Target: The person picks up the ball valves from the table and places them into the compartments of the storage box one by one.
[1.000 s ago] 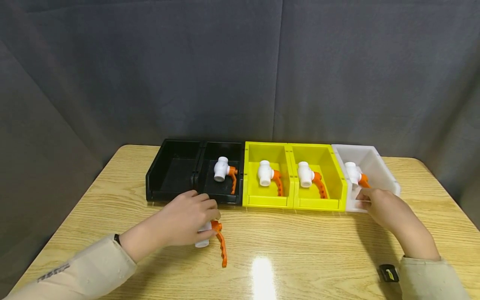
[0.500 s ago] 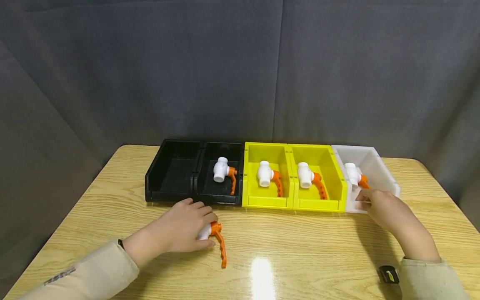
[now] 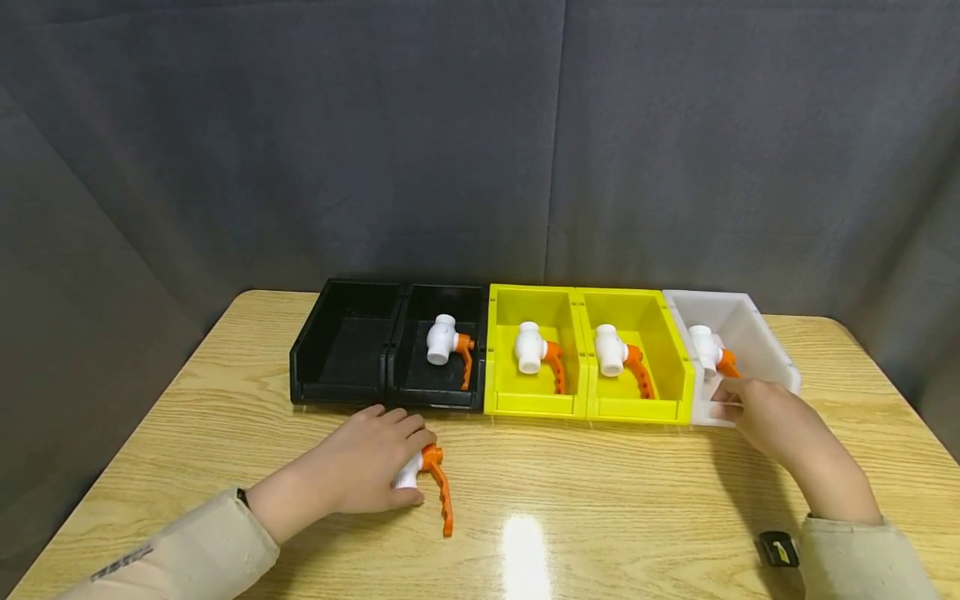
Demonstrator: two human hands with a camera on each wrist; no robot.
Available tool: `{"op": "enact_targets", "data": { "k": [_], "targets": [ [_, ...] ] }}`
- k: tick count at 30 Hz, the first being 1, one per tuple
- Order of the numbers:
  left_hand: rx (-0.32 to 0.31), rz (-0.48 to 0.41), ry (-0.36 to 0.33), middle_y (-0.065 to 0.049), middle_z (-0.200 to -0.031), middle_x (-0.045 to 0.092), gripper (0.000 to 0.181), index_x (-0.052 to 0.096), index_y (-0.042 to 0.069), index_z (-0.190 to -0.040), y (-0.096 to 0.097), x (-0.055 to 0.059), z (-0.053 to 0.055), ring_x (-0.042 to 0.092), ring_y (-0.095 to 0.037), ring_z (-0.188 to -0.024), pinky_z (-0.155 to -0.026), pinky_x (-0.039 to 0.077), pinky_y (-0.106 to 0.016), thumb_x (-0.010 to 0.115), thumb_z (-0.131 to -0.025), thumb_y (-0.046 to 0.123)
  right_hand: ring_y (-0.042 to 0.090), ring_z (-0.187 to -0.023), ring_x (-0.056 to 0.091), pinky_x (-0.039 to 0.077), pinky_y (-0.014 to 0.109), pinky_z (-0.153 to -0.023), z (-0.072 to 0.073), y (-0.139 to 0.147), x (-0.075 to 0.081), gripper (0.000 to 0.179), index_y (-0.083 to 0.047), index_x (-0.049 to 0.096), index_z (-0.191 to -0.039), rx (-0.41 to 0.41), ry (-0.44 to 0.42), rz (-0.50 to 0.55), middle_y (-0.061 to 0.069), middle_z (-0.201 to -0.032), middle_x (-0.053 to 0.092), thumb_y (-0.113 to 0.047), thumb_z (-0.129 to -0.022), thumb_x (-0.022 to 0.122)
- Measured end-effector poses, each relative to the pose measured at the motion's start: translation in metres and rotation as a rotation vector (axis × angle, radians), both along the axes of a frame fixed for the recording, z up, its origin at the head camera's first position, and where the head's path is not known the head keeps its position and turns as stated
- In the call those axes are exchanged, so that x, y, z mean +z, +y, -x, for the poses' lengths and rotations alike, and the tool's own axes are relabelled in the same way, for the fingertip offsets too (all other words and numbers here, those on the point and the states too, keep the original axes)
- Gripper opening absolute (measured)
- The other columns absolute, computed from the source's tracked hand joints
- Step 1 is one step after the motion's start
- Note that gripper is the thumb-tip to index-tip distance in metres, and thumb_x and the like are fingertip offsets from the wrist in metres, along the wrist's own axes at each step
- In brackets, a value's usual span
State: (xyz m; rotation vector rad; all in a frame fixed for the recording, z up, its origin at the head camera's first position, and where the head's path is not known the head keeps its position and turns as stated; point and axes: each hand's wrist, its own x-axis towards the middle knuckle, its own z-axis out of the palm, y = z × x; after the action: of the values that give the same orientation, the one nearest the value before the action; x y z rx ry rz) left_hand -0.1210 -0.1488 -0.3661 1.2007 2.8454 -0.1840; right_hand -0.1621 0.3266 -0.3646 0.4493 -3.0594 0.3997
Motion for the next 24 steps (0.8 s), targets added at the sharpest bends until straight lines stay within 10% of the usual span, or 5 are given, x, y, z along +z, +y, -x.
{"op": "enact_targets", "data": {
  "k": [24],
  "targets": [
    [-0.067, -0.013, 0.020, -0.002, -0.124, 0.063, 0.063, 0.063, 0.015, -0.128, -0.0084, -0.0008, -0.0011, 0.059, -0.022, -0.111, -0.093, 0.048, -0.044, 0.071, -0.083, 0.059, 0.029, -0.074, 0.059, 0.050, 0.051, -0.071, 0.0003, 0.0020, 0.0002, 0.013, -0.005, 0.065, -0.080, 0.010, -0.007, 0.017, 0.009, -0.080, 0.065, 0.007, -0.083, 0.068]
  ]
}}
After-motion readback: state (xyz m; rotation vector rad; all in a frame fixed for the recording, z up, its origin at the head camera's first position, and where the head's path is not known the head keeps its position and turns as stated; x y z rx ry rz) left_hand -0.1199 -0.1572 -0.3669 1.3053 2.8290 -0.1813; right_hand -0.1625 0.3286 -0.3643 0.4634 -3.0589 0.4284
